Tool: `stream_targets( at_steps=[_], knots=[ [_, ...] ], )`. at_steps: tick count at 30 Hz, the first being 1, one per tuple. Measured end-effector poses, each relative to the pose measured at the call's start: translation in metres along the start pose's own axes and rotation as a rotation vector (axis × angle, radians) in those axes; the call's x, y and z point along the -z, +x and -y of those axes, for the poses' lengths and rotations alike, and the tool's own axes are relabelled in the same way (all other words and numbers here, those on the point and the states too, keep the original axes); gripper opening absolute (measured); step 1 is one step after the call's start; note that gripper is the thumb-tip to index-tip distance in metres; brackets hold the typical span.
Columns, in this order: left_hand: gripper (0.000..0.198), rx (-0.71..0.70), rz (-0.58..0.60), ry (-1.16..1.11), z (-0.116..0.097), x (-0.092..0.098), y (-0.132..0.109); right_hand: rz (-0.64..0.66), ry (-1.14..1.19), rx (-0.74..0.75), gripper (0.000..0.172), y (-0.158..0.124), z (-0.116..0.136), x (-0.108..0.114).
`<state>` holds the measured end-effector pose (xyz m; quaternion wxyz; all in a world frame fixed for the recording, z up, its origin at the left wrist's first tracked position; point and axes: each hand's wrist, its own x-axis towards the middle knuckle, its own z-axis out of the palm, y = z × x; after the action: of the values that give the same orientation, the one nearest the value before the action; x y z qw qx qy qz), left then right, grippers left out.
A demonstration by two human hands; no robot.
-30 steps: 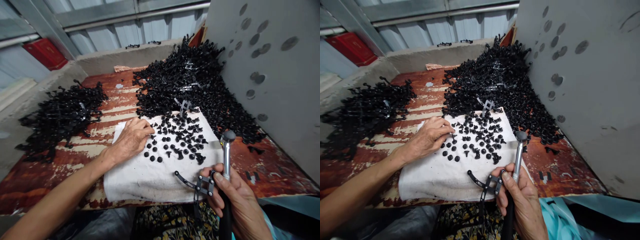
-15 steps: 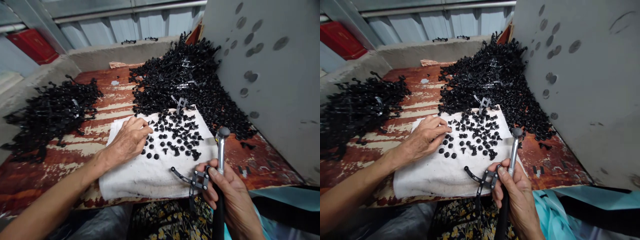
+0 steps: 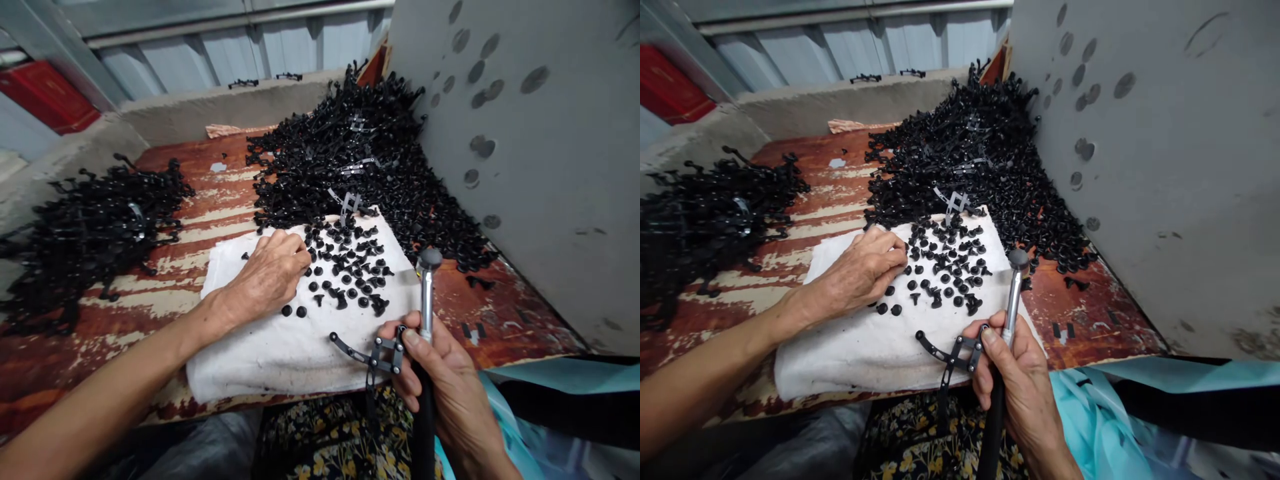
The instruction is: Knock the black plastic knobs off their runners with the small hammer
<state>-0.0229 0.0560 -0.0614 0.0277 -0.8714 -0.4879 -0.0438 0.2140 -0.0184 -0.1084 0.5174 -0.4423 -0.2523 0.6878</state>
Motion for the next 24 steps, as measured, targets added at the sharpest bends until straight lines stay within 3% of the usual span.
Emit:
stream_targets(
  at_steps=[24],
  knots=[
    [0.018, -0.048, 0.027, -0.025, 0.001, 0.0013, 0.0014, 0.03, 0.04, -0.028, 0.046, 0.0001, 0.0, 0.0016]
  ],
)
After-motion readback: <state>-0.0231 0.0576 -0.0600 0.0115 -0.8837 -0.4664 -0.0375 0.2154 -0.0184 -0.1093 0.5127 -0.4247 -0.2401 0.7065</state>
